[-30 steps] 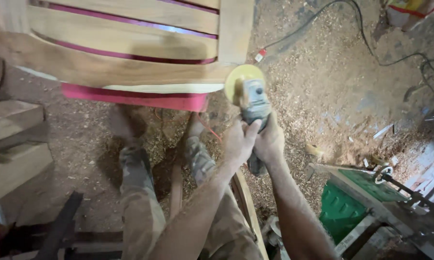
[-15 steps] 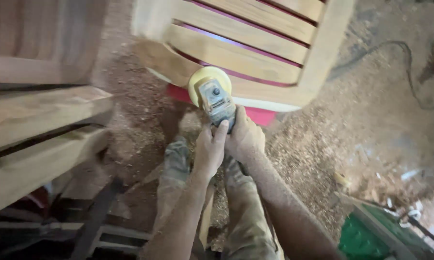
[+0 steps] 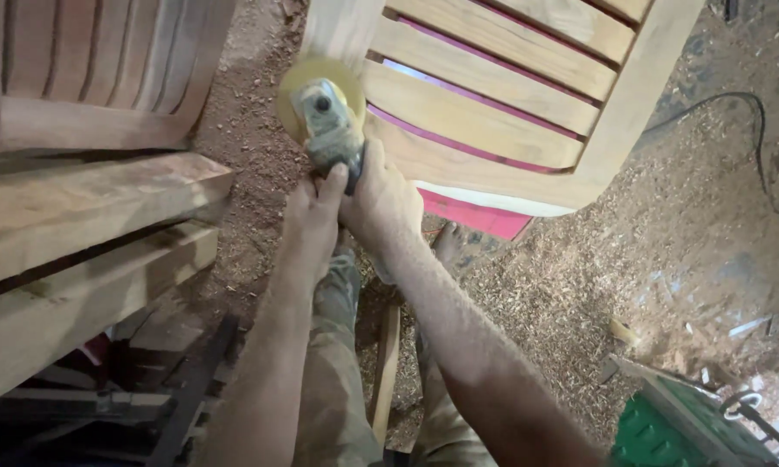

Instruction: Sand the surface of a wooden chair part using a power sander.

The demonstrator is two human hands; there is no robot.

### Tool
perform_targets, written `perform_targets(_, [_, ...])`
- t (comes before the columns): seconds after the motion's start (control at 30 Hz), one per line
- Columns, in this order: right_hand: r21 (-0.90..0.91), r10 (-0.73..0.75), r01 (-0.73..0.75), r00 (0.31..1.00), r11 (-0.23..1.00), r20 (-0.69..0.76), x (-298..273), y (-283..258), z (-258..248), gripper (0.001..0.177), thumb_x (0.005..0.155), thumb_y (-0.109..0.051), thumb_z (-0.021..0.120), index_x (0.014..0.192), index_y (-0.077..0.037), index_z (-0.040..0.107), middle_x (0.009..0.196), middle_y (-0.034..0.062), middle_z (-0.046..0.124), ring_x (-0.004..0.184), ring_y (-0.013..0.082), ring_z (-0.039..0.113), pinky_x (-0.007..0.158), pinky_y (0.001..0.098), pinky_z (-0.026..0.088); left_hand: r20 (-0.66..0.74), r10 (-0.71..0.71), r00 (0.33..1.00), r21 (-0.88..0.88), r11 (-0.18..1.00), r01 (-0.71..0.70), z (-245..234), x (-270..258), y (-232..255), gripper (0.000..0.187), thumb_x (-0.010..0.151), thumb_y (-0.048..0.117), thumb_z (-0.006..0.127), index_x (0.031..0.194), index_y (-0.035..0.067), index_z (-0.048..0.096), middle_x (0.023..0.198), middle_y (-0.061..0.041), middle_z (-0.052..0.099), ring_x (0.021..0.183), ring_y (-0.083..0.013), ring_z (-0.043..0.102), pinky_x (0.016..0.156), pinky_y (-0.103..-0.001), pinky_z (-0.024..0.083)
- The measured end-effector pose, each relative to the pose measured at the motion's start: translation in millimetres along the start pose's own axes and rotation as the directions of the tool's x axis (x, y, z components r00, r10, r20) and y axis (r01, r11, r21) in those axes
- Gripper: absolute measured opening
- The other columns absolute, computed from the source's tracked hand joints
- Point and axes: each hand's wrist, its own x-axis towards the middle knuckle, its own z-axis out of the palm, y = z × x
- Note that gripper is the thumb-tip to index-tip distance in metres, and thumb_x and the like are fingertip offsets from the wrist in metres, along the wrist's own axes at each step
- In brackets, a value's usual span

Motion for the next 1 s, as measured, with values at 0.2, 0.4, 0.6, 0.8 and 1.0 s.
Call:
perform_targets(0.2, [-0.010, 0.094, -0.094, 0.992, 0.996, 0.082, -30.4, 72.6, -8.9, 0.054, 0.087, -0.043, 0.067, 0.124, -0.010, 0.047, 0.109, 0.0198, 0.073, 0.098, 0.0442, 0.071, 0.082, 0.0565, 0.054, 0.033, 0.110, 0.993, 0.118, 0.987, -0.113, 57.0, -15.5, -49.0, 0.076, 0.099, 0.054, 0.055, 0.153, 0.005, 0.034, 0.139, -0.022, 0.059, 0.127, -0.0359, 0.059, 0.105, -0.045, 0.046])
perform_targets(0.4, [0.022, 0.148, -0.147, 0.989, 0.989, -0.014, -62.7, 148.5, -32.1, 0.061, 0.086, -0.045, 0.068, 0.134, -0.013, 0.047, 0.108, 0.0215, 0.073, 0.100, 0.0452, 0.069, 0.084, 0.0568, 0.053, 0.051, 0.337, 0.940, 0.092, 0.936, -0.340, 135.4, -37.4, -81.5, 0.055, 0.096, 0.045, 0.062, 0.133, 0.003, 0.061, 0.118, -0.018, 0.073, 0.111, -0.0299, 0.070, 0.094, -0.043, 0.053])
perform_targets(0.6, [0.024, 0.185, -0.184, 0.981, 0.983, -0.056, -79.9, 228.1, -58.4, 0.065, 0.084, -0.050, 0.073, 0.130, -0.012, 0.048, 0.104, 0.0204, 0.074, 0.097, 0.0437, 0.071, 0.081, 0.0559, 0.054, 0.158, 0.278, 0.948, 0.042, 0.957, -0.287, 217.4, -45.2, -104.4, 0.055, 0.095, 0.045, 0.063, 0.130, 0.003, 0.063, 0.111, -0.017, 0.076, 0.100, -0.0275, 0.073, 0.091, -0.042, 0.056])
perform_targets(0.8, [0.039, 0.227, -0.224, 0.970, 0.974, -0.090, -93.1, 293.5, -94.9, 0.072, 0.080, -0.051, 0.075, 0.133, -0.011, 0.047, 0.101, 0.0200, 0.073, 0.093, 0.0418, 0.071, 0.079, 0.0538, 0.054, 0.248, 0.264, 0.932, 0.111, 0.948, -0.299, 292.6, -50.0, -116.5, 0.066, 0.094, 0.051, 0.059, 0.141, 0.005, 0.053, 0.116, -0.015, 0.072, 0.104, -0.0259, 0.071, 0.095, -0.041, 0.055])
perform_targets(1.0, [0.047, 0.362, -0.359, 0.930, 0.932, -0.060, -97.0, 355.9, -129.3, 0.064, 0.083, -0.050, 0.078, 0.125, -0.011, 0.049, 0.100, 0.0165, 0.075, 0.090, 0.0361, 0.073, 0.079, 0.0486, 0.057, 0.289, 0.202, 0.936, 0.241, 0.930, -0.276, 368.4, -57.0, -106.7, 0.059, 0.092, 0.048, 0.059, 0.128, 0.001, 0.062, 0.100, -0.016, 0.076, 0.088, -0.0255, 0.073, 0.082, -0.041, 0.059])
